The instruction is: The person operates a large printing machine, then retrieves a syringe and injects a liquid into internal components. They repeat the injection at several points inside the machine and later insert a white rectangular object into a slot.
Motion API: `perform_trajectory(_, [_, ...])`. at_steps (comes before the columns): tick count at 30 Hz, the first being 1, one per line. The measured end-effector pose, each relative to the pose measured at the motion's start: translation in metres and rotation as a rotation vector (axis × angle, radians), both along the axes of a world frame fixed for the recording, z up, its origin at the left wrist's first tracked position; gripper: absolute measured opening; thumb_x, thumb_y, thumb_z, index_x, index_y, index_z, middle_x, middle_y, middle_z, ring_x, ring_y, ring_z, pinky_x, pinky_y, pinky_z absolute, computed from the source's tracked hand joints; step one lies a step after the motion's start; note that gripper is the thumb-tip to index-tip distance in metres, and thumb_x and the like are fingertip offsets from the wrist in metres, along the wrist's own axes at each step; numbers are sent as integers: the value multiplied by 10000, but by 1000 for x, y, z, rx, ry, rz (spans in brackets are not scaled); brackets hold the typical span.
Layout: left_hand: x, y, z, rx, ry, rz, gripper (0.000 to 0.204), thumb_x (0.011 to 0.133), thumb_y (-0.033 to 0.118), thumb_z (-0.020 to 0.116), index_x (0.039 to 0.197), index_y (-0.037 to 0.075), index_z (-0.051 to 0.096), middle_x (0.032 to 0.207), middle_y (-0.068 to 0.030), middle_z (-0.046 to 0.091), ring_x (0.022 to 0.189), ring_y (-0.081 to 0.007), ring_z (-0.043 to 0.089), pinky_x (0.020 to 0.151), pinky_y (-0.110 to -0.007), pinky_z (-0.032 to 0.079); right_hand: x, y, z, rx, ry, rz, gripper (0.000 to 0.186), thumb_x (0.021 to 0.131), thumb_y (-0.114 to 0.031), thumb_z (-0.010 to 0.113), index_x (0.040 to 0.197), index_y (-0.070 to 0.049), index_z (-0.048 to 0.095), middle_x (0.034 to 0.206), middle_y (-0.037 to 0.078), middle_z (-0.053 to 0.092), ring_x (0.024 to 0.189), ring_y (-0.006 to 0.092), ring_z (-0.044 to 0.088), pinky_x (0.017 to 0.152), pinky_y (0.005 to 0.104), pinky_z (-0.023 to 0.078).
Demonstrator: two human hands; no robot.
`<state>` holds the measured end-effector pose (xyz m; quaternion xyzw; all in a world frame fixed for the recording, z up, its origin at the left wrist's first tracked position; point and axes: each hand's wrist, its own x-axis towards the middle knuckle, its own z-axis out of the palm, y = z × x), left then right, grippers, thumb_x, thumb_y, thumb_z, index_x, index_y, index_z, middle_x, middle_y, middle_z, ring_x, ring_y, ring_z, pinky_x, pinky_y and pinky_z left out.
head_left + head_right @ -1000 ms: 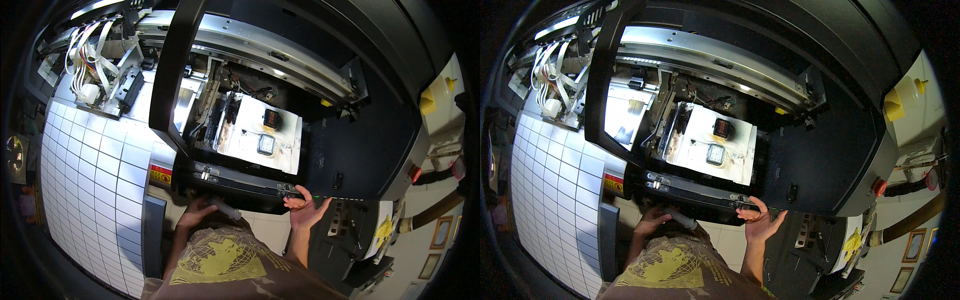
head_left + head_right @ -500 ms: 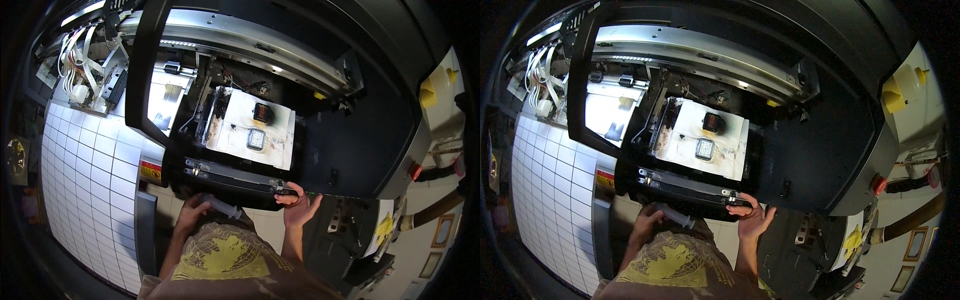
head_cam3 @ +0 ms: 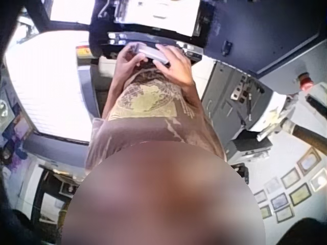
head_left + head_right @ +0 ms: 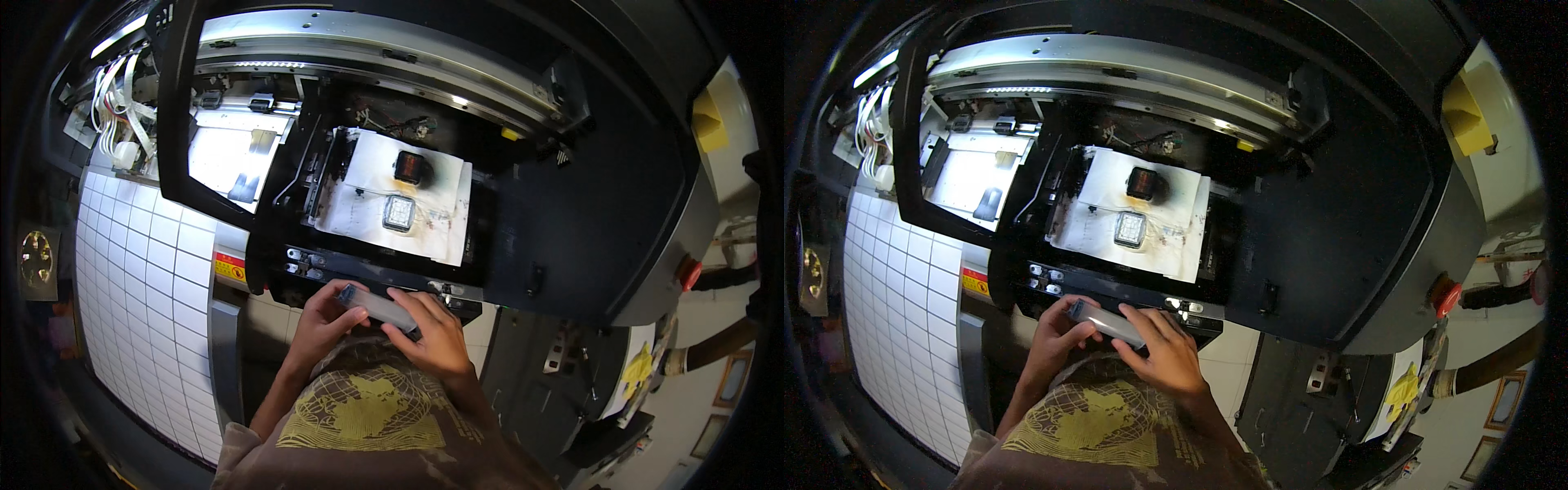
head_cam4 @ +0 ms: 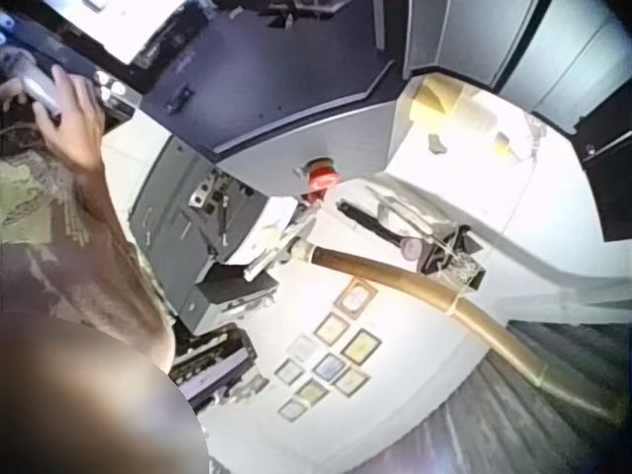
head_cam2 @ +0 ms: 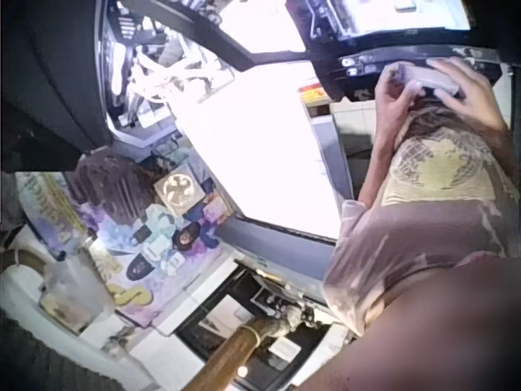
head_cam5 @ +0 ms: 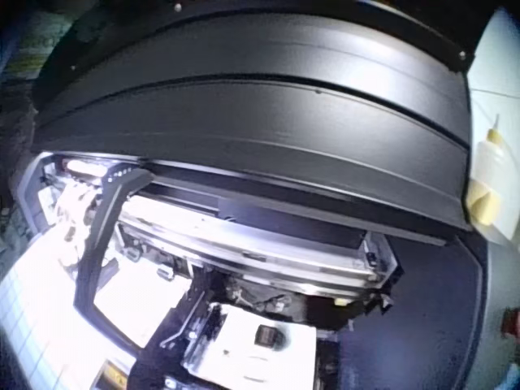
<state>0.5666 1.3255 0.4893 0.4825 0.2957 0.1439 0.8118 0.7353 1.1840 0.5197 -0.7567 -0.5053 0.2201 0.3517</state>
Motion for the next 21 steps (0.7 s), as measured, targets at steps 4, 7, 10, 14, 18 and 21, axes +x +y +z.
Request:
perform_trajectory(4, [25, 2, 10, 17, -173, -8, 488, 913, 73, 737, 1335, 11, 499, 1182, -102, 639, 899, -90, 647, 764, -228, 520, 8, 3, 10, 151, -51, -107, 392, 822, -199, 796, 1152, -30, 669, 1052, 127, 628, 967, 301, 645, 811, 395, 540])
perform_trajectory(7, [32, 8, 18, 73, -162, -39, 522, 928, 65, 714, 1379, 14, 456, 1222, -116, 633, 912, -92, 644, 782, -230, 523, 20, 9, 12, 240, -7, -351, 290, 848, -157, 776, 1077, -4, 687, 938, 124, 590, 847, 296, 618, 737, 367, 504])
perform_trajectory(10, [33, 17, 24, 175, -137, -58, 485, 946, 61, 689, 1374, 16, 466, 1257, -129, 629, 943, -100, 644, 808, -242, 534, 42, 32, 5, 284, -68, -506, 322, 905, -158, 718, 1181, -5, 652, 939, 129, 595, 834, 250, 595, 732, 355, 484])
perform_trajectory(14, [33, 21, 32, 208, -113, -53, 407, 967, 79, 664, 1333, -2, 506, 1200, -135, 655, 1007, -133, 657, 860, -273, 547, 58, 56, 3, 152, -203, -587, 466, 960, -283, 630, 1327, -2, 563, 945, 153, 651, 846, 308, 623, 779, 432, 481])
perform_trajectory(18, [32, 26, 45, 297, -112, -44, 322, 984, 85, 634, 1280, -13, 554, 1152, -141, 675, 1019, -151, 667, 868, -282, 555, 57, 56, 15, 21, -183, -581, 497, 985, -340, 592, 1352, -5, 566, 887, 130, 666, 839, 294, 625, 791, 434, 470])
perform_trajectory(21, [35, 30, 56, 374, -206, 24, 286, 991, 83, 616, 1257, -16, 572, 1112, -136, 691, 984, -161, 679, 848, -292, 562, 57, 52, 23, 52, -96, -573, 456, 1011, -318, 552, 1332, 6, 575, 923, 148, 666, 859, 302, 628, 816, 430, 474])
